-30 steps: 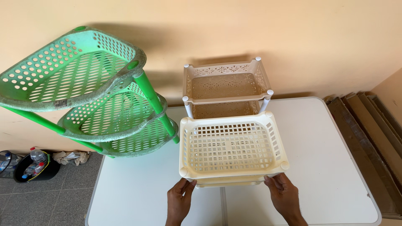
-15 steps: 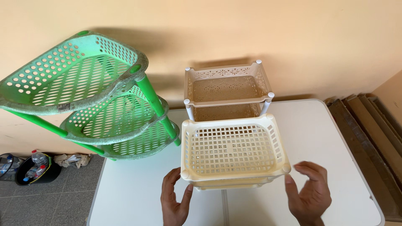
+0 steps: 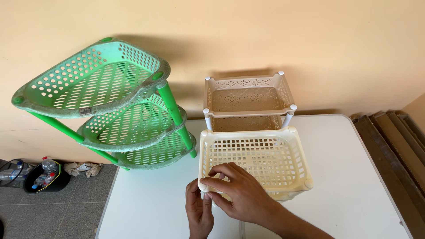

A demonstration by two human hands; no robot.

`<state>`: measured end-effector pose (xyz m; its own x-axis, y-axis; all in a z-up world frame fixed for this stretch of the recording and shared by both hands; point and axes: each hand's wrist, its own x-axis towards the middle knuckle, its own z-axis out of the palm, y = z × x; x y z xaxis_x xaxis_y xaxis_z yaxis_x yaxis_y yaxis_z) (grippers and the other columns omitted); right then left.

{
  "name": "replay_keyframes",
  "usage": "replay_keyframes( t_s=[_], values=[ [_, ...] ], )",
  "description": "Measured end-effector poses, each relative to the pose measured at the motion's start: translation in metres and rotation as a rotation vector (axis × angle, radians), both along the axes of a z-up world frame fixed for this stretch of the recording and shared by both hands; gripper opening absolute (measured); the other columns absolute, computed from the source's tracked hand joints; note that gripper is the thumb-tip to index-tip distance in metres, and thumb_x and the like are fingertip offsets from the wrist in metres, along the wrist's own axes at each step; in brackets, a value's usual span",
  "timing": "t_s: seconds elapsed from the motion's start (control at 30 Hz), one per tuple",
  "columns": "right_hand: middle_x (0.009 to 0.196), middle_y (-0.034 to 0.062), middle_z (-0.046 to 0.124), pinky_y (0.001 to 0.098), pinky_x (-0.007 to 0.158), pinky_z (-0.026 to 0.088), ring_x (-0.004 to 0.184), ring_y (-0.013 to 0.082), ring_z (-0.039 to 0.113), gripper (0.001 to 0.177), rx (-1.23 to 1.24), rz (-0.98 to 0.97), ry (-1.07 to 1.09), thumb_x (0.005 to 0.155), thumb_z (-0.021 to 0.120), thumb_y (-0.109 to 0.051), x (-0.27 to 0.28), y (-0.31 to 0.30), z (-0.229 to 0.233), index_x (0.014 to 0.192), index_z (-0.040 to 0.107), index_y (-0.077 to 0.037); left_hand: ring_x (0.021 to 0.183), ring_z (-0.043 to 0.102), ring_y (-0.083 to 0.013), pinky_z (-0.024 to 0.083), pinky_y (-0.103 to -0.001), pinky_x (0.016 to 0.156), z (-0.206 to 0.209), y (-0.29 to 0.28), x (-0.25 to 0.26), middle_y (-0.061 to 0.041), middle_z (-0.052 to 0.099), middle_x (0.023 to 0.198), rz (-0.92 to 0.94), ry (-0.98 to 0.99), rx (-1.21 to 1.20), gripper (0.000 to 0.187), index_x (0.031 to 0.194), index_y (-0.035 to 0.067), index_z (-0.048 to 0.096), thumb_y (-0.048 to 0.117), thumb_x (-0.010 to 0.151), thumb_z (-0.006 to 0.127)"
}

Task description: The person disassembles a white plastic three-tier storage rack by removing the top basket and detaching the vertical support poles. They then reassemble the rack by inserting the poles into the bottom basket and placing the top basket back on top.

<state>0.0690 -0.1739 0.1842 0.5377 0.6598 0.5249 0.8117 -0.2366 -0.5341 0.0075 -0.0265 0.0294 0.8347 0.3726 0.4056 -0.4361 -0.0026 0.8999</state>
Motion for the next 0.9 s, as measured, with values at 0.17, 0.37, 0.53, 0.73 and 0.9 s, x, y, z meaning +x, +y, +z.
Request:
replay_keyframes(
  t_s=[0.17, 0.37, 0.53, 0.73, 0.9],
  values=[
    [0.114, 0.0079, 0.064, 0.0435, 0.087, 0.052, 0.105, 0.0285, 0.064, 0.026, -0.105, -0.006, 0.047, 0.091, 0.073, -0.017, 0.002, 0.003, -0.013, 0.116, 0.073, -0.013, 0.126, 0.058, -0.0237, 0.049, -0.038, 0.106, -0.01, 0.0, 0.0, -0.015, 0.055, 0.134, -0.027, 0.045, -0.096, 0.033, 0.137, -0.005, 0.048, 0.004, 0.105, 0.047],
    [0.111, 0.0066, 0.07, 0.0458, 0.087, 0.051, 0.102, 0.029, 0.065, 0.028, -0.179, -0.015, 0.014, 0.088, 0.075, -0.02, 0.006, -0.022, -0.017, 0.115, 0.074, -0.012, 0.124, 0.058, -0.0239, 0.047, -0.038, 0.106, -0.023, 0.003, 0.003, -0.016, 0.056, 0.134, -0.031, 0.027, -0.131, 0.034, 0.138, -0.005, 0.048, 0.006, 0.106, 0.047],
    [0.111, 0.0079, 0.075, 0.0369, 0.086, 0.058, 0.101, 0.0248, 0.071, 0.031, 0.027, -0.356, 0.135, 0.081, 0.081, -0.017, 0.012, -0.105, -0.021, 0.111, 0.076, -0.011, 0.13, 0.057, -0.0288, 0.044, -0.044, 0.112, -0.037, 0.02, -0.004, -0.018, 0.057, 0.139, 0.035, 0.073, 0.08, 0.039, 0.139, -0.003, 0.052, 0.01, 0.102, 0.054],
    [0.109, 0.0063, 0.077, 0.0292, 0.077, 0.055, 0.091, 0.0153, 0.067, 0.034, 0.176, -0.834, 0.356, 0.09, 0.073, -0.014, 0.014, -0.22, -0.072, 0.124, 0.073, -0.012, 0.137, 0.053, -0.0308, 0.045, -0.047, 0.109, -0.063, 0.057, -0.017, -0.019, 0.057, 0.143, 0.03, 0.264, 0.222, 0.05, 0.14, 0.001, 0.053, 0.009, 0.092, 0.063],
    [0.106, 0.0082, 0.08, 0.0328, 0.075, 0.058, 0.089, 0.0184, 0.071, 0.033, 0.035, -1.128, 0.769, 0.094, 0.07, -0.019, 0.009, -0.257, -0.149, 0.126, 0.074, -0.011, 0.135, 0.056, -0.0291, 0.049, -0.047, 0.107, -0.087, 0.06, -0.022, -0.016, 0.061, 0.14, -0.002, 0.433, 0.195, 0.052, 0.138, 0.003, 0.056, 0.007, 0.088, 0.069]
  ],
)
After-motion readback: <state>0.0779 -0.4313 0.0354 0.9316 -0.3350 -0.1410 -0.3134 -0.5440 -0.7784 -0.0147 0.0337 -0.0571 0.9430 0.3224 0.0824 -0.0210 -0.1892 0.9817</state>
